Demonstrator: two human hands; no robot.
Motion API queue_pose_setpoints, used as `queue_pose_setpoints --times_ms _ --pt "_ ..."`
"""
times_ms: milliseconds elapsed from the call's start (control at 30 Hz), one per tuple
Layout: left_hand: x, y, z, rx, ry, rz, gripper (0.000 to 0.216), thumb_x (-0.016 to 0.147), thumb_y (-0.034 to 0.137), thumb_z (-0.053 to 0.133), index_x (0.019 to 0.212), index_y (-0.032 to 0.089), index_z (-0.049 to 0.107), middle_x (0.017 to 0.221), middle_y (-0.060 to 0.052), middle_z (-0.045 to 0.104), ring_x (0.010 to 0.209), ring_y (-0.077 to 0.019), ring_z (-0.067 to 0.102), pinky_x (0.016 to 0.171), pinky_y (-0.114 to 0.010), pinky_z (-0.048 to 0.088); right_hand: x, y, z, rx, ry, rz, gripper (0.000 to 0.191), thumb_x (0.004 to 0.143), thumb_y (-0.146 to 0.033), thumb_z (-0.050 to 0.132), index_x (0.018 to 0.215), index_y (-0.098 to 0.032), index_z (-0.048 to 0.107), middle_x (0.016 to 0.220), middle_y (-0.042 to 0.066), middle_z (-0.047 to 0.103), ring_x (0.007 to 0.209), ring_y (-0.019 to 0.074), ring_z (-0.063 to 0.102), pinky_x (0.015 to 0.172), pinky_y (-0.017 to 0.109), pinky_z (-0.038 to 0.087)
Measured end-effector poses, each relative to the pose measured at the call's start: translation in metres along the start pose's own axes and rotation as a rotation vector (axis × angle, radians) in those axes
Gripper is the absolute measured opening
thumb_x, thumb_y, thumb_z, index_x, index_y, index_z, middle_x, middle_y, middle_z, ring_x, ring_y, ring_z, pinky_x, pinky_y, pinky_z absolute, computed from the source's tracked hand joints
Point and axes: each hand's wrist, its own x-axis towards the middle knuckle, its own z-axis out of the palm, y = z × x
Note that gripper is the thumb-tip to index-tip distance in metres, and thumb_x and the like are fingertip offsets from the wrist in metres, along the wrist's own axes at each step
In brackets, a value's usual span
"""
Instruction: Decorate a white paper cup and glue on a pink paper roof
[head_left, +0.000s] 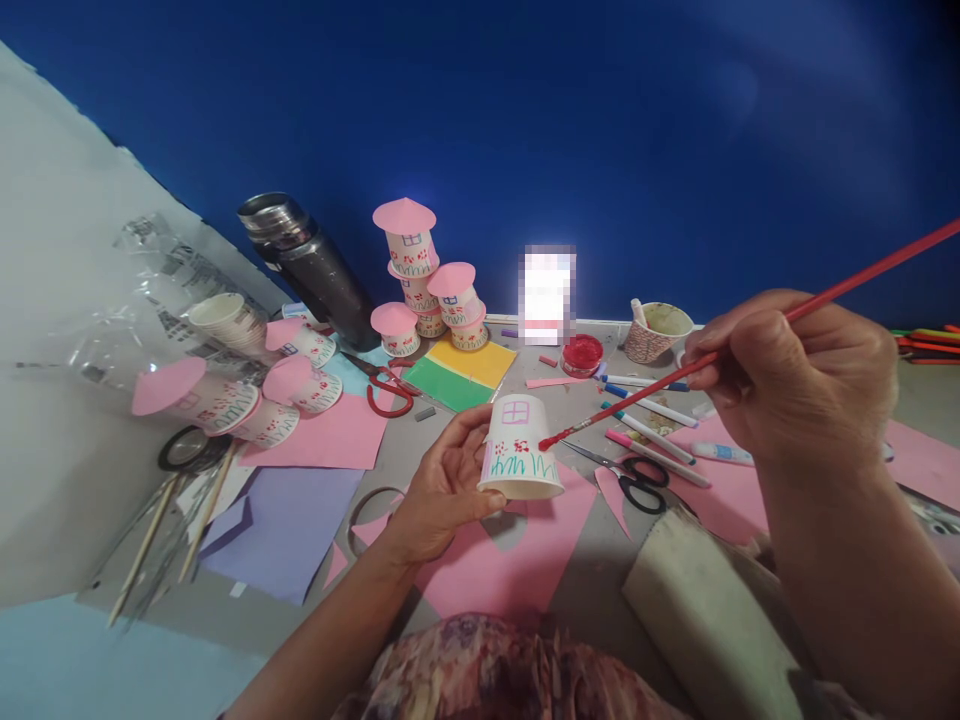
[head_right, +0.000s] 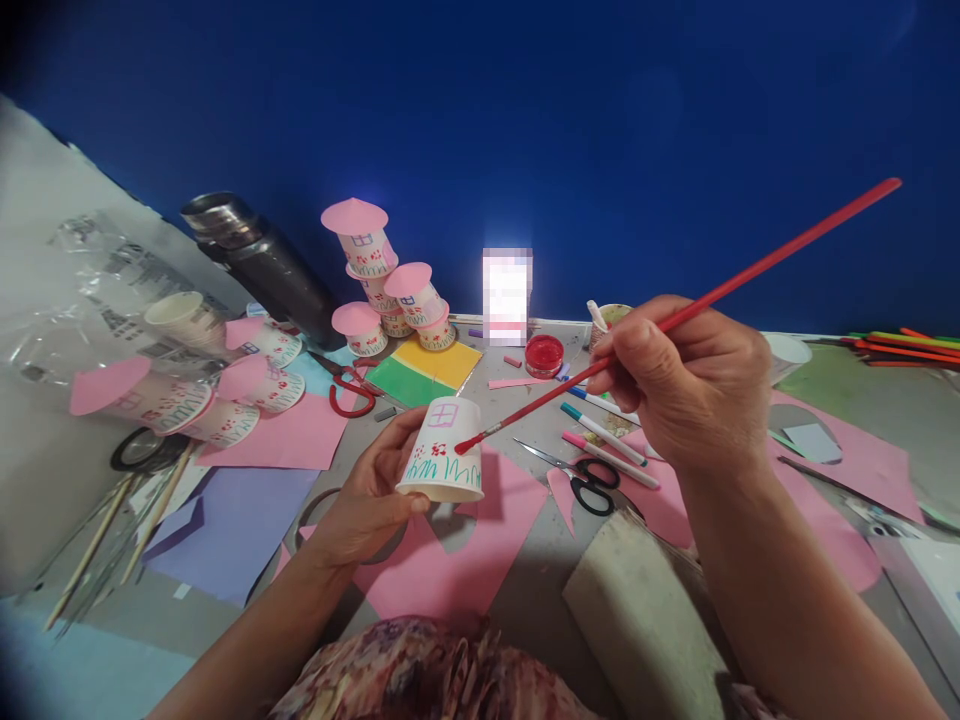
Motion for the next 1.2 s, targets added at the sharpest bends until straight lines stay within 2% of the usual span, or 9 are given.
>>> queue_pose_setpoints --times_ms 267,433,667,900,1200 --pt "-0.0013 -0.0011 0.0001 0.01 0.004 -0.009 0.081 0.063 0.021 0.098 0.136 0.028 0.064 0.134 -0.009 0.07 0.121 -0.0275 0.067 0.094 -0.034 0.057 -0.0006 -0.0028 0.0029 0.034 -0.028 0.009 0.021 0.09 -0.029 0.078 0.071 -0.02 0.078 0.055 0.001 0.07 0.04 0.0106 0.057 0.032 0.024 0.034" --pt "-0.0015 -0.0005 -0.0007 -0.007 -0.013 0.002 0.08 0.064 0.019 0.097 0.136 0.027 0.064 0.131 -0.008 0.071 0.116 -0.0242 0.068 0.091 -0.03 0.057 -0.0003 -0.0013 0.0013 0.053 -0.026 -0.005 0.02 0.09 -0.028 0.078 0.071 -0.02 0.078 0.056 0.0 0.07 0.041 0.0103 0.059 0.032 0.022 0.035" --pt "-0.0017 0.0012 -0.0013 0.012 0.006 -0.013 0.081 0.064 0.021 0.097 0.137 0.026 0.063 0.137 -0.01 0.069 0.115 -0.0251 0.069 0.089 -0.03 0.056 0.0005 -0.0021 -0.0006 0.043 -0.026 -0.006 0.022 0.092 -0.025 0.074 0.071 -0.021 0.078 0.054 0.0 0.069 0.041 0.0097 0.058 0.032 0.021 0.036" --pt "-0.0011 0.0003 -0.001 -0.03 -0.014 -0.001 0.08 0.064 0.018 0.096 0.137 0.026 0.065 0.13 -0.009 0.071 0.108 -0.0214 0.069 0.084 -0.026 0.056 -0.0026 -0.003 0.0023 0.009 -0.024 0.0 0.021 0.09 -0.022 0.074 0.069 -0.021 0.077 0.055 -0.001 0.069 0.04 0.009 0.055 0.032 0.022 0.034" --pt "-0.0006 -0.0007 -0.0008 -0.035 -0.01 -0.003 0.079 0.063 0.017 0.097 0.135 0.026 0.065 0.133 -0.009 0.07 0.112 -0.023 0.068 0.086 -0.028 0.056 -0.0011 -0.0024 0.0033 0.023 -0.028 -0.008 0.021 0.091 -0.025 0.076 0.071 -0.02 0.078 0.055 0.0 0.07 0.04 0.0092 0.057 0.032 0.022 0.035"
